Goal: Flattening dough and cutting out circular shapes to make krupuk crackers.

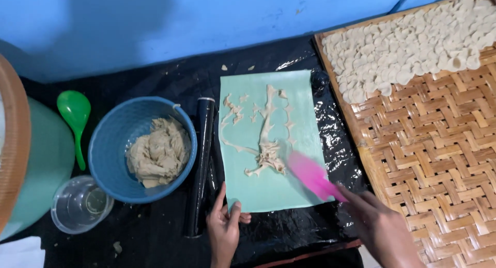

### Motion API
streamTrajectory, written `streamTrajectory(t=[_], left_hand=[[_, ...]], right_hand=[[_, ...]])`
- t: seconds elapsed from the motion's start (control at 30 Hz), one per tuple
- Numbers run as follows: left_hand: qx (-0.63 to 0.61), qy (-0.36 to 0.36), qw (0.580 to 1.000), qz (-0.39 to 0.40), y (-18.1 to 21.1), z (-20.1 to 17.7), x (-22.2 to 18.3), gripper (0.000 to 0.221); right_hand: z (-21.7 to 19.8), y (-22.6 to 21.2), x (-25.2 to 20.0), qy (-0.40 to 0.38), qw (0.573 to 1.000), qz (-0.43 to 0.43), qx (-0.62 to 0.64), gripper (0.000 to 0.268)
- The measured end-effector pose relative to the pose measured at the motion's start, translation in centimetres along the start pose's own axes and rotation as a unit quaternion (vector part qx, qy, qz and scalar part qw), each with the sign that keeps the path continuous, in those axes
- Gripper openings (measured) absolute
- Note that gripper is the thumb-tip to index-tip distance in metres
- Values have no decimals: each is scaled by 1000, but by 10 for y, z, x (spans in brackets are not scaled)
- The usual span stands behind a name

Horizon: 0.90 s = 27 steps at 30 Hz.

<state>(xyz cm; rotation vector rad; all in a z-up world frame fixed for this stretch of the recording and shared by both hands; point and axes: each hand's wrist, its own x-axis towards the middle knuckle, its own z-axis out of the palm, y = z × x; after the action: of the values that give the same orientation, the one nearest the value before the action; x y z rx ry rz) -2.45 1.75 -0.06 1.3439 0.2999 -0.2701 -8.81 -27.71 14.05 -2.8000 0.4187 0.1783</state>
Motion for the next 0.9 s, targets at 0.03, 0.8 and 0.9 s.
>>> streamTrajectory(t=[0.03,0.8,0.9], left_hand=[[0,2,1000,-4,2,0,-1,64],[30,-26,999,19,-1,-1,-3,64],[28,-22,999,7,-7,-2,-1,64]], right_hand=[[-1,5,-4,-4,1000,0,-1,54],[52,-17,165,191,971,-130,64,35],[27,-55,144,144,984,-104,29,44]])
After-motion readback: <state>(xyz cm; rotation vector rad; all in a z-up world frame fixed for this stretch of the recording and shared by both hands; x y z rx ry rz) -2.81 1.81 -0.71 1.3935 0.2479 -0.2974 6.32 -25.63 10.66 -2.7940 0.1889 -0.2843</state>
